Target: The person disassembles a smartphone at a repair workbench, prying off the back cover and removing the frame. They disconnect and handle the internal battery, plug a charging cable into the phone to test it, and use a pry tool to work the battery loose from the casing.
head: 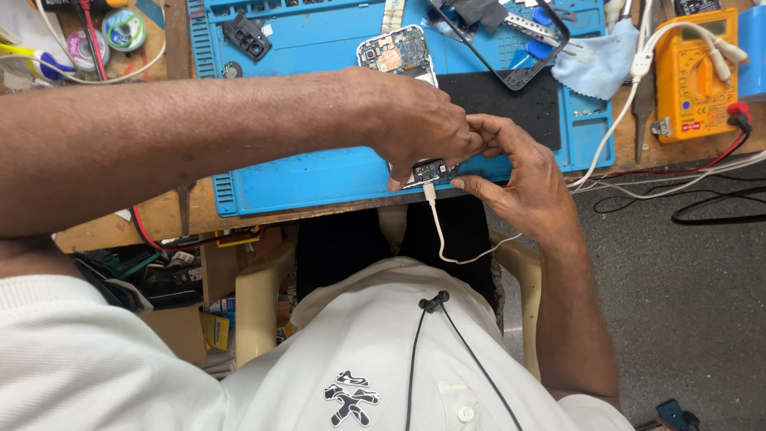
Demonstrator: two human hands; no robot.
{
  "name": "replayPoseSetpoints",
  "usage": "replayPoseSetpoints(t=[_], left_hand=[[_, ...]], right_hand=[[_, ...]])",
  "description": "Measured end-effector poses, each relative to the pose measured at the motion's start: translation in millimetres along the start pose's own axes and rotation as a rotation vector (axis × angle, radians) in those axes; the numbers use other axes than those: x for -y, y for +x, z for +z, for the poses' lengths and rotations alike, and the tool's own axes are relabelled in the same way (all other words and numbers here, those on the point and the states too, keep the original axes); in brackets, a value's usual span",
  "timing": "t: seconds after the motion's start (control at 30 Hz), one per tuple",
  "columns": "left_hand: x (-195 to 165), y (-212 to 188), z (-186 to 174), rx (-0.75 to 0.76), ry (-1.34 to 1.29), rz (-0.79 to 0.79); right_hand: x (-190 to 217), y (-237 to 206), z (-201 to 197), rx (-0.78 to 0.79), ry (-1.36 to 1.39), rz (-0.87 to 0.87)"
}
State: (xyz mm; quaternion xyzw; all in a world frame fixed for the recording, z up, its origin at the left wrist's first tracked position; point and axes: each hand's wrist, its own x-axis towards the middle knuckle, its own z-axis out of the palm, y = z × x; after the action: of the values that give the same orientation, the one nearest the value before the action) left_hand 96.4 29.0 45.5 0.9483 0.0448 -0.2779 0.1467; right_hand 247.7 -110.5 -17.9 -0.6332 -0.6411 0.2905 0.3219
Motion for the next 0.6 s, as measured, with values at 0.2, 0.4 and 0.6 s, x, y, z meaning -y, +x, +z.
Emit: replayPoseSetpoints(t=[0.2, 0.4, 0.6], left_hand=[[-1.7, 8.2, 2.3, 0.01, -0.015, -0.001], [-4.1, 6.8, 2.0, -0.001, -0.021, -0.016], [-4.6, 1.5, 3.2, -0.036, -0.025, -0.025]], right_hand=[[-1.3, -0.6, 1.9, -0.001, -0.037, -0.008], [-4.8, -1.6, 3.0, 0.005, -0.014, -0.002], [-3.5, -2.2, 2.3, 0.008, 0.024, -0.06]])
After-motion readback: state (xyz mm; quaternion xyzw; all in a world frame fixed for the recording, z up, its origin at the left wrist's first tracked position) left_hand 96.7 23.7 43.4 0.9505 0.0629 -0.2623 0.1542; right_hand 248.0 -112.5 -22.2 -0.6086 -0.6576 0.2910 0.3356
